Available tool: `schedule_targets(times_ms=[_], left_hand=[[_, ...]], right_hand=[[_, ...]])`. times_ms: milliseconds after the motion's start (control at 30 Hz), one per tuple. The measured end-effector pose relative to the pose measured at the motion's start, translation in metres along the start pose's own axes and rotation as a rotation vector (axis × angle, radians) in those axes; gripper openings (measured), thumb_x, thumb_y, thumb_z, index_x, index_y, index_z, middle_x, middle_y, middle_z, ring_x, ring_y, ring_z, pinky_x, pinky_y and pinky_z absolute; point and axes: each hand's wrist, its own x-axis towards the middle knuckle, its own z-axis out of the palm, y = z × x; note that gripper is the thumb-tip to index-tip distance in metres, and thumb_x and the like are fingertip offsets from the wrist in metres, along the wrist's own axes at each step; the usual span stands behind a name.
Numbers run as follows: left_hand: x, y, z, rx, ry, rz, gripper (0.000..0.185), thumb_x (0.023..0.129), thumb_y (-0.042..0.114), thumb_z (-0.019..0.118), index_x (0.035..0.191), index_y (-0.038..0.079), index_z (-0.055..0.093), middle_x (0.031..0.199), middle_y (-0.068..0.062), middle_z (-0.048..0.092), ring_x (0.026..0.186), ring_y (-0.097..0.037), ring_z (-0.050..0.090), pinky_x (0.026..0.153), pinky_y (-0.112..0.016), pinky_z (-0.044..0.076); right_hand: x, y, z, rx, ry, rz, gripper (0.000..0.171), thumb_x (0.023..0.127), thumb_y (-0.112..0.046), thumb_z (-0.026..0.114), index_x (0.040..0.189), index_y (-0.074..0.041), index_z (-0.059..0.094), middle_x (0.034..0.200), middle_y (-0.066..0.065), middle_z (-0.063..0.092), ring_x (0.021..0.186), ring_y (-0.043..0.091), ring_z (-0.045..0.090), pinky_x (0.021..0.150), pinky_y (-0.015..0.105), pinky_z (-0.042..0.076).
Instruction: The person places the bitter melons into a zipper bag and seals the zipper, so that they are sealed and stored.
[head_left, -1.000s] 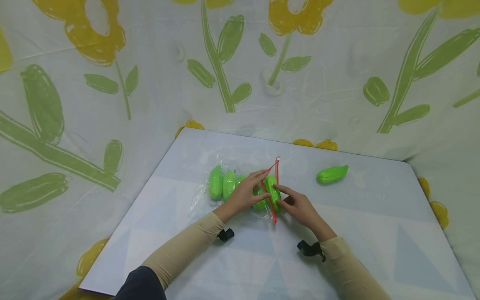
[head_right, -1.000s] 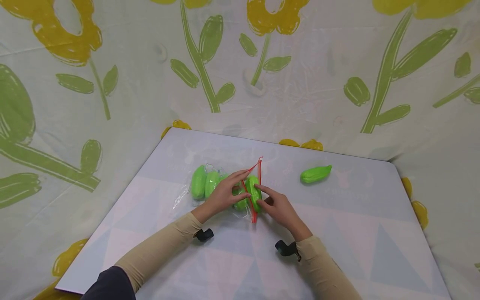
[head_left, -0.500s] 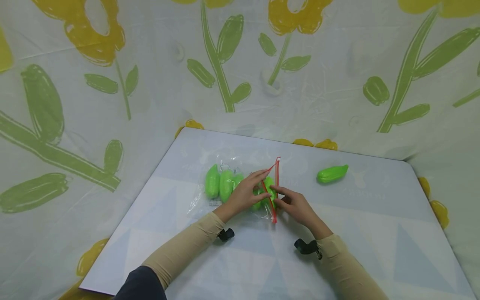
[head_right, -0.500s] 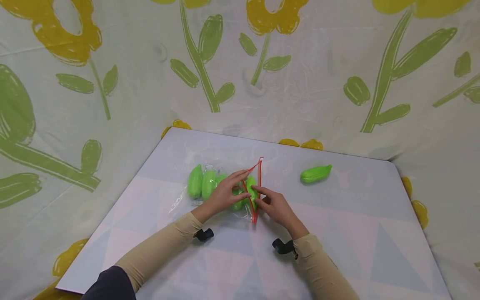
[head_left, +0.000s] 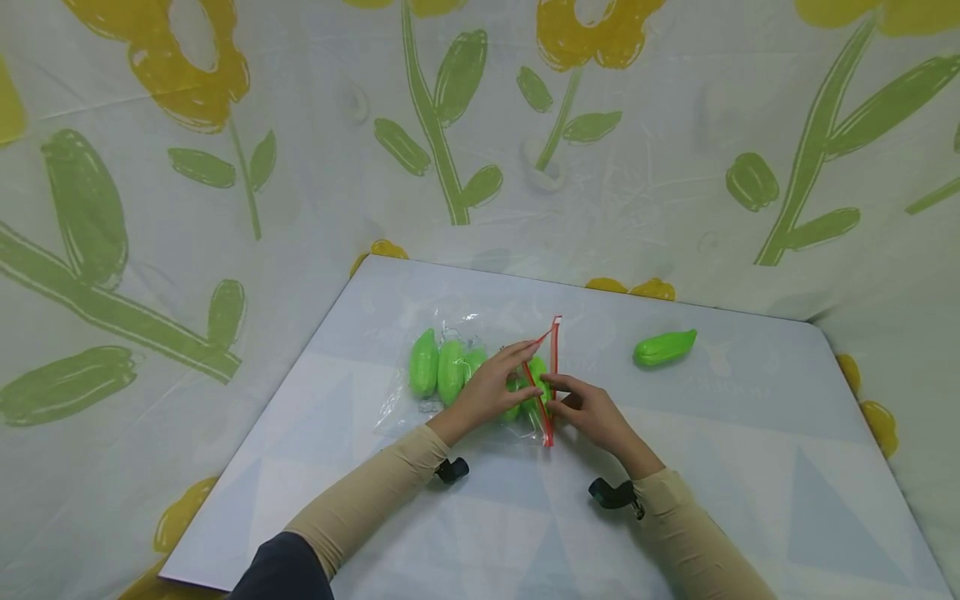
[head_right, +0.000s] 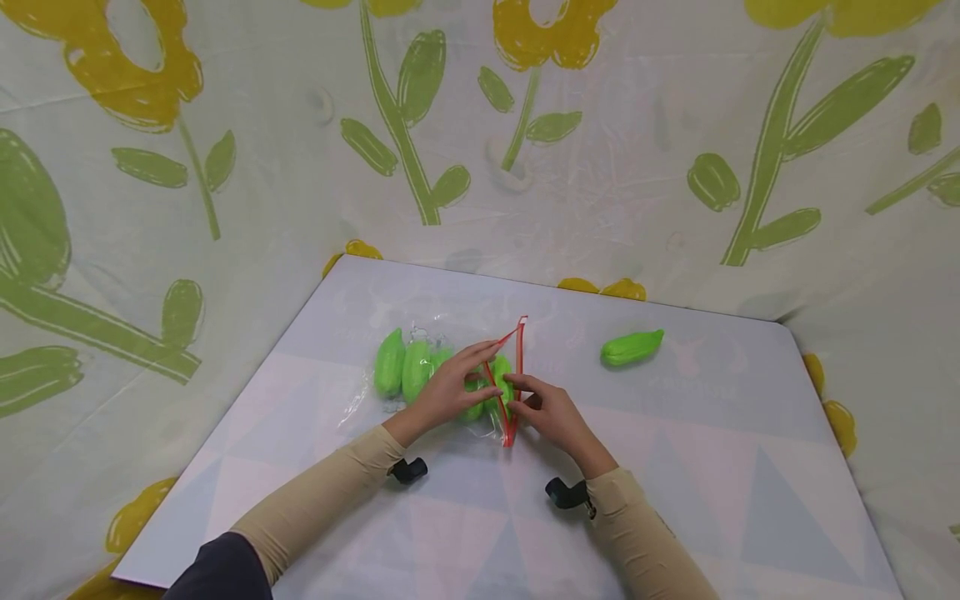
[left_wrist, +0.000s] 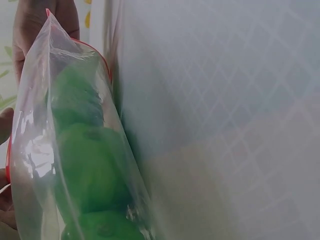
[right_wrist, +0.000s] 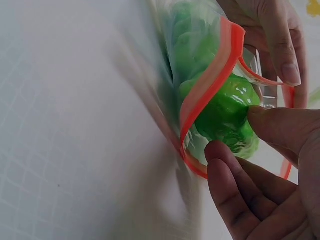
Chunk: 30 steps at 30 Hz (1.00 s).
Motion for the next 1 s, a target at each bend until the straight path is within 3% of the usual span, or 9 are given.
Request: schedule_targets(times_ms=[200,567,1000], left_hand=[[0.0004,0.0002,-0.0001,-0.004,0.008,0.001,0.073,0.083,0.035,0.07,0.144,0.014,0.036,0.145,-0.006,0.038,0.12,-0.018,0.049,0.094,-0.03,0.046],[0.0001,0.0007,-0.0004,0.001,-0.004,-0.014,0.073,0.083,0.039,0.068,0.145,0.016,0.034,0.146,-0.002,0.036,0.116,-0.016,0.052,0.091,-0.027,0.047],[-0.0006,0.0012,0.0008,0.001,-0.002,-0.018,0.073,0.083,0.039,0.068,0.145,0.016,0.035,0.146,0.0,0.036,0.109,-0.015,0.057,0.087,-0.024,0.049]], right_hand=[[-0.0012,0.0011,-0.0023,-0.001,0.019,-0.004,0.046,0.084,-0.037,0.066,0.129,-0.033,0.054,0.124,-0.007,0.058,0.086,0.012,0.063,0.069,0.029,0.052],[-0.0028,0.0031,-0.0068,0.026,0.022,-0.019,0.046,0.086,-0.031,0.066,0.131,-0.028,0.053,0.127,-0.004,0.057,0.09,0.013,0.064,0.075,0.033,0.053],[-0.0065,0.0057,-0.0093,-0.025,0.048,0.016,0.045,0.088,-0.026,0.064,0.131,-0.031,0.052,0.122,-0.001,0.06,0.088,0.014,0.063,0.072,0.033,0.053]])
